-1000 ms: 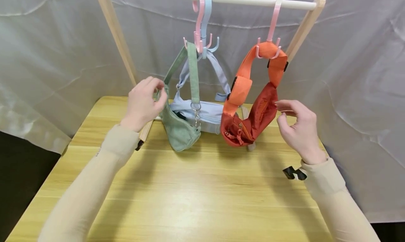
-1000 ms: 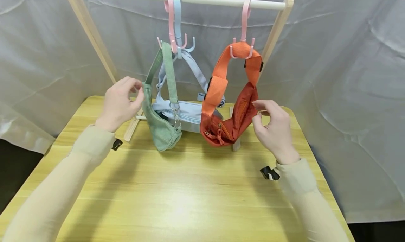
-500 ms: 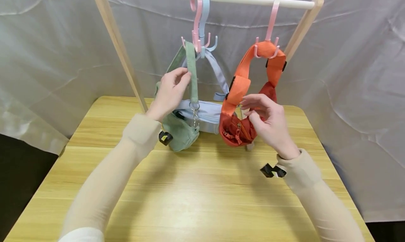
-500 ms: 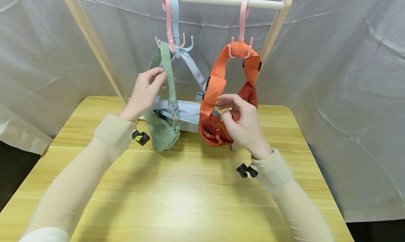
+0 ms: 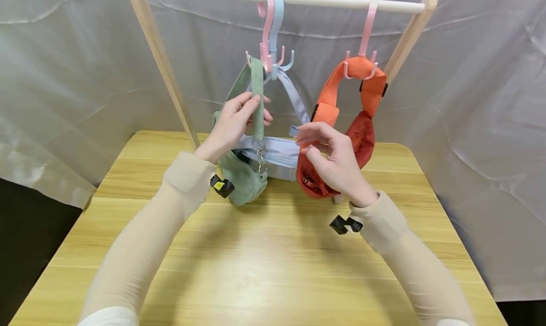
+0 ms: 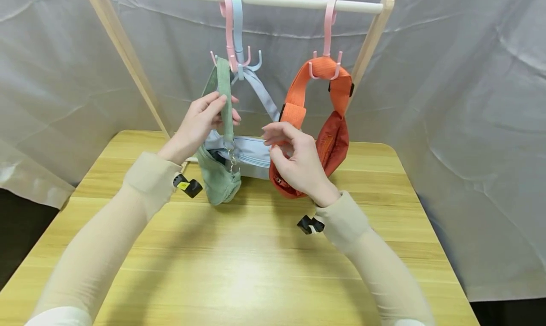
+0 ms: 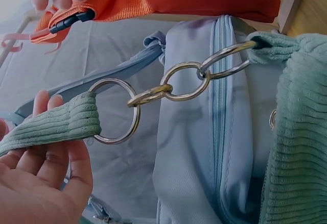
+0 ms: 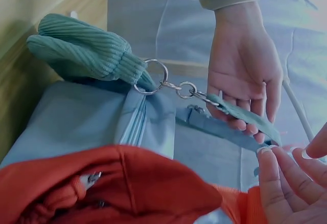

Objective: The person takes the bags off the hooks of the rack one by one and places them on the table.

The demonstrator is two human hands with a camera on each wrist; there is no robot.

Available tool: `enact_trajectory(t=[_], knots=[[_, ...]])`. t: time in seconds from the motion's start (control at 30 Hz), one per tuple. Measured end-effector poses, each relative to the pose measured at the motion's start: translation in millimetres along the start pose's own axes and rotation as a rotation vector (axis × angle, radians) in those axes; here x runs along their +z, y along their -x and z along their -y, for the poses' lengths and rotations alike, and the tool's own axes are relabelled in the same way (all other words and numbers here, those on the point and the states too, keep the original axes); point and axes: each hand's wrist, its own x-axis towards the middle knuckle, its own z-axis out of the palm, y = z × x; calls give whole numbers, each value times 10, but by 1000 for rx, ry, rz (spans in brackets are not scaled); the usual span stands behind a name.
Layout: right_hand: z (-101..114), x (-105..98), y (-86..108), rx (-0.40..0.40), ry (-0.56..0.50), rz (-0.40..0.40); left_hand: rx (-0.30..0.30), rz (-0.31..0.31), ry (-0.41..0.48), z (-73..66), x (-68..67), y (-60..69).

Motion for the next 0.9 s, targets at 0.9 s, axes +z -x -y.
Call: enact_trajectory(t=[0.9], knots=[[-141,684,-407,193,-266,276,76,-99,-243,-144,-308,132]])
